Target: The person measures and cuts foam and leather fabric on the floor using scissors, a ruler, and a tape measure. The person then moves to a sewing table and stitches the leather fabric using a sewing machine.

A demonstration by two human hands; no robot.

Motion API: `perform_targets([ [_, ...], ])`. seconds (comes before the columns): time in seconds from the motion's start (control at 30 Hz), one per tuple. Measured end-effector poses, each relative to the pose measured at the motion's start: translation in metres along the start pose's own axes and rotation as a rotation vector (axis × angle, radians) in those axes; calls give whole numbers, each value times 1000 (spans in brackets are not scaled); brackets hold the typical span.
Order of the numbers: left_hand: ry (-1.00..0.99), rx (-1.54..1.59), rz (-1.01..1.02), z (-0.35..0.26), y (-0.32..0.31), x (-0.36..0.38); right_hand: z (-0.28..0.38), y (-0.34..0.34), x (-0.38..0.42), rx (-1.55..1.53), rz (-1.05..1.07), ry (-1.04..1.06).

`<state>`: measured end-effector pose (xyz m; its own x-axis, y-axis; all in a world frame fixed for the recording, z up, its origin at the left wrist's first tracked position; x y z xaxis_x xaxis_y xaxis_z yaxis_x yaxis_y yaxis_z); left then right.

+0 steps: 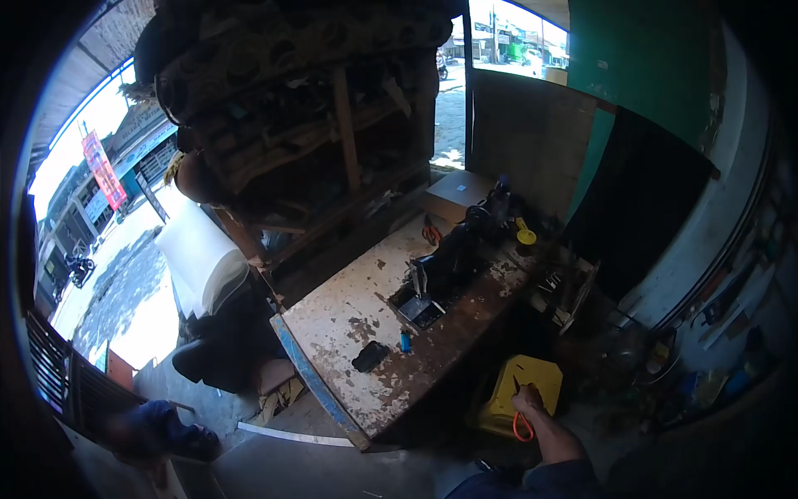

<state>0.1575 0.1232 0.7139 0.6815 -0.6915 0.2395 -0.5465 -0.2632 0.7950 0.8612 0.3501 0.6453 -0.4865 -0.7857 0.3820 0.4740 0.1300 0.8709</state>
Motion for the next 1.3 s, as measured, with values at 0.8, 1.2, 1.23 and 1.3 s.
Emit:
perform_targets([
  [0.8,55,-78,-64,-239,-87,-47,275,102,-178,-479,-322,719],
  [1.2,46,-47,-39,-217,-102,-73,151,106,-170,-346,-633,296],
  [1.23,51,-33,-41,-212,-104,-75,115,123,-188,-300,-599,146],
  [1.3,64,-14,-47,-203,-106,-77,71,176,-211,-280,-490,-143],
])
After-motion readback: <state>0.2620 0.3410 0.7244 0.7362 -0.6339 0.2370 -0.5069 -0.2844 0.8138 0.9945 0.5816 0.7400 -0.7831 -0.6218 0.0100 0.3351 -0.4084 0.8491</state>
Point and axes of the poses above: each hand's wrist, its own x-axis away from the middle knuckle, its own y-axis out of the back of the hand, z = x × y, the point moved 10 cm from there along -x, towards the middle knuckle, and after that the axes turned 5 degrees about -z, right-handed, at the moved point
